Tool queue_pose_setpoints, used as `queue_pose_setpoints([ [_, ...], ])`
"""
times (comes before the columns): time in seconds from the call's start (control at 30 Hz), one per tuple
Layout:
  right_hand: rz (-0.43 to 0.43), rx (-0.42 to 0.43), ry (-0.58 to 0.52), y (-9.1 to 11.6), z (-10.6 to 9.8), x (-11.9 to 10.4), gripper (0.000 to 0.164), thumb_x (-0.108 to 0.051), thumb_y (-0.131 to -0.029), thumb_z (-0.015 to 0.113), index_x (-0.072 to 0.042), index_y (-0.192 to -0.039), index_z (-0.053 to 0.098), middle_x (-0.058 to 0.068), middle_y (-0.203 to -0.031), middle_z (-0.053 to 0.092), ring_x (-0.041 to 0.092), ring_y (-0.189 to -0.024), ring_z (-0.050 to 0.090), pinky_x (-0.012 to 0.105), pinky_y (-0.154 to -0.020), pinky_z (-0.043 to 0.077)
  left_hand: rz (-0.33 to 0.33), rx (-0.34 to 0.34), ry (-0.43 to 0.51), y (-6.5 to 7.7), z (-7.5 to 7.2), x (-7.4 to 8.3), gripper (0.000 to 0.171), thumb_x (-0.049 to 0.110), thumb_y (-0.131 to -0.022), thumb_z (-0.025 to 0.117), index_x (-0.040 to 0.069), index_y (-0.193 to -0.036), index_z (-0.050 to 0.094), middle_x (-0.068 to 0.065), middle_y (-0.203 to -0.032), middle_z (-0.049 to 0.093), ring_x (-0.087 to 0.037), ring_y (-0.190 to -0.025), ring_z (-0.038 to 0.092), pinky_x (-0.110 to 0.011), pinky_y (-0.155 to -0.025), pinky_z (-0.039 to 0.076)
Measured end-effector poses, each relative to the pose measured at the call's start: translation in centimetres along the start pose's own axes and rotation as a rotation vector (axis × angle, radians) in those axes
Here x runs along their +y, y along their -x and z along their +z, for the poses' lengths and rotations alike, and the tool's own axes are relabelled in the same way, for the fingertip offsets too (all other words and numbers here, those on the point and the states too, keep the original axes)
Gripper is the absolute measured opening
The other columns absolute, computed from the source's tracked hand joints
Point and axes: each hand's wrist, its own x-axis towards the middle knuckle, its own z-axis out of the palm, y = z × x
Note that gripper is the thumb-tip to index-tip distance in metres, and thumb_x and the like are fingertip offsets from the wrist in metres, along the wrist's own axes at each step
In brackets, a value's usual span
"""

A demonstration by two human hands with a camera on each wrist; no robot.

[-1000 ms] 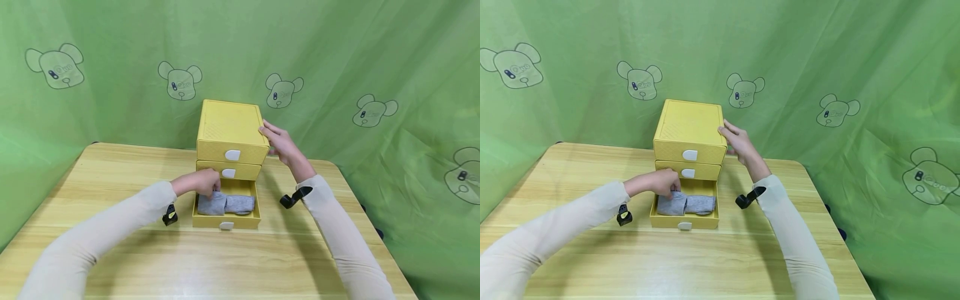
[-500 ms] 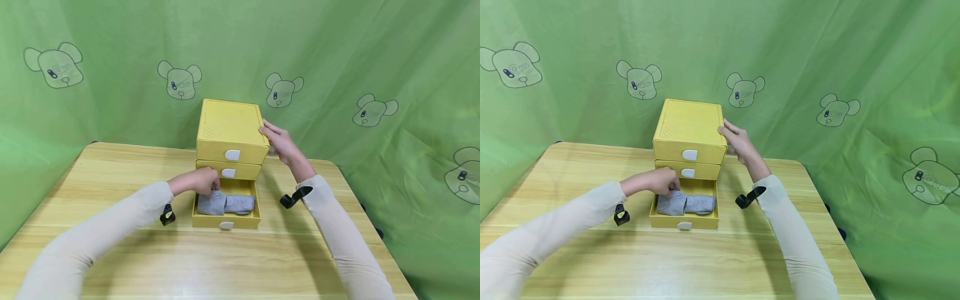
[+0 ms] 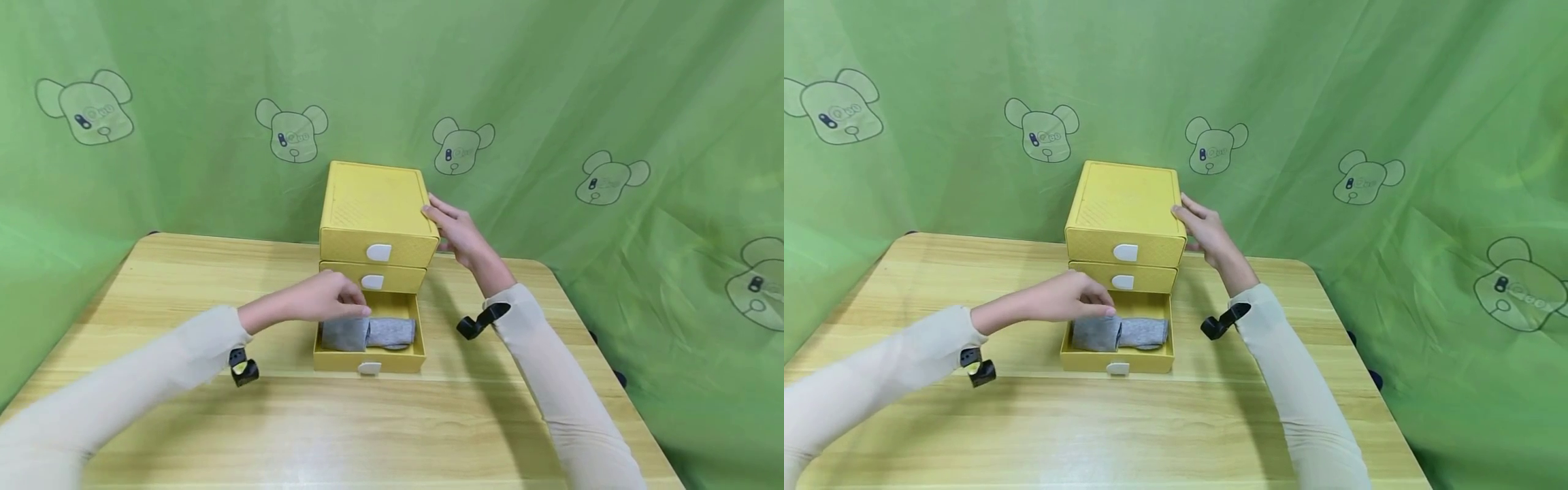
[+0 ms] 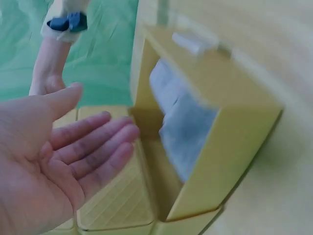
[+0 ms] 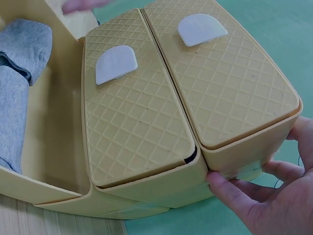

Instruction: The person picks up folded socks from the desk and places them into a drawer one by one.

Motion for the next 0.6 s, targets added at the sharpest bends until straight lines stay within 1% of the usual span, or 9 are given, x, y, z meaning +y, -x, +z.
queue_pose_setpoints([
  [0.07, 0.001, -0.004, 0.000, 0.0, 0.0, 0.0, 0.063, -0.041, -0.103, 0.058, -0.036, -0.159, 0.031, 0.003, -0.168, 0.030, 0.032, -0.141, 0.051, 0.045, -0.100, 0.056, -0.006, -0.012, 0.098, 0.7, 0.6, 0.3, 0.029, 0.028, -0.102, 0.063, 0.004, -0.106, 0.077, -0.011, -0.093, 0.079, -0.021, -0.083, 0.074, -0.027, -0.074, 0.060],
  [0.13, 0.003, -0.007, 0.000, 0.0, 0.0, 0.0, 0.063, -0.042, -0.102, 0.059, -0.037, -0.159, 0.031, 0.002, -0.168, 0.030, 0.032, -0.142, 0.050, 0.047, -0.103, 0.054, -0.030, -0.035, 0.214, 1.3, 1.4, 0.5, 0.032, 0.028, -0.104, 0.059, 0.001, -0.108, 0.076, -0.015, -0.094, 0.078, -0.027, -0.083, 0.075, -0.032, -0.075, 0.062],
  [0.23, 0.004, -0.010, -0.008, -0.1, 0.0, 0.0, 0.063, -0.042, -0.102, 0.059, -0.036, -0.159, 0.031, 0.002, -0.168, 0.029, 0.032, -0.143, 0.048, 0.050, -0.106, 0.052, -0.074, -0.075, 0.386, 2.3, 2.8, 0.8, 0.036, 0.028, -0.106, 0.055, -0.003, -0.105, 0.074, -0.021, -0.097, 0.077, -0.034, -0.090, 0.076, -0.041, -0.080, 0.064],
  [0.27, 0.004, -0.010, -0.010, -0.1, 0.0, 0.0, 0.063, -0.041, -0.102, 0.059, -0.036, -0.159, 0.031, 0.002, -0.168, 0.029, 0.031, -0.144, 0.048, 0.050, -0.107, 0.051, -0.087, -0.088, 0.430, 2.6, 3.3, 0.9, 0.038, 0.028, -0.106, 0.054, -0.004, -0.104, 0.074, -0.022, -0.099, 0.077, -0.036, -0.092, 0.076, -0.043, -0.081, 0.063],
  [0.33, 0.003, -0.007, -0.017, -0.1, 0.1, 0.0, 0.063, -0.040, -0.102, 0.059, -0.035, -0.159, 0.031, 0.002, -0.169, 0.028, 0.032, -0.144, 0.048, 0.051, -0.107, 0.051, -0.104, -0.115, 0.499, 3.2, 4.3, 1.0, 0.040, 0.029, -0.107, 0.052, -0.006, -0.104, 0.073, -0.024, -0.101, 0.076, -0.039, -0.095, 0.074, -0.045, -0.084, 0.063],
  [0.4, 0.001, -0.006, -0.018, -0.2, 0.1, 0.0, 0.064, -0.040, -0.103, 0.059, -0.034, -0.160, 0.031, 0.002, -0.169, 0.027, 0.032, -0.144, 0.048, 0.051, -0.107, 0.051, -0.125, -0.148, 0.558, 3.7, 5.3, 1.0, 0.042, 0.029, -0.108, 0.051, -0.008, -0.107, 0.071, -0.025, -0.104, 0.075, -0.040, -0.098, 0.074, -0.045, -0.085, 0.063],
  [0.47, -0.001, -0.005, -0.018, -0.2, 0.1, 0.1, 0.064, -0.040, -0.103, 0.059, -0.033, -0.160, 0.030, 0.002, -0.169, 0.026, 0.032, -0.144, 0.047, 0.051, -0.106, 0.051, -0.163, -0.170, 0.602, 4.2, 6.3, 0.9, 0.043, 0.030, -0.108, 0.050, -0.008, -0.112, 0.070, -0.025, -0.106, 0.074, -0.039, -0.099, 0.073, -0.044, -0.085, 0.063],
  [0.53, -0.003, -0.006, -0.019, -0.2, 0.0, 0.1, 0.065, -0.039, -0.103, 0.059, -0.033, -0.160, 0.030, 0.002, -0.169, 0.026, 0.032, -0.144, 0.047, 0.051, -0.107, 0.051, -0.194, -0.182, 0.644, 4.7, 7.2, 0.6, 0.044, 0.029, -0.108, 0.050, -0.010, -0.116, 0.068, -0.026, -0.108, 0.074, -0.038, -0.099, 0.073, -0.043, -0.086, 0.062],
  [0.6, -0.005, -0.003, -0.020, -0.1, 0.0, 0.1, 0.064, -0.039, -0.103, 0.059, -0.033, -0.160, 0.030, 0.002, -0.169, 0.027, 0.032, -0.144, 0.048, 0.051, -0.106, 0.052, -0.229, -0.180, 0.681, 5.1, 8.0, 0.5, 0.045, 0.029, -0.108, 0.050, -0.011, -0.118, 0.067, -0.026, -0.109, 0.073, -0.037, -0.099, 0.073, -0.042, -0.086, 0.063],
])
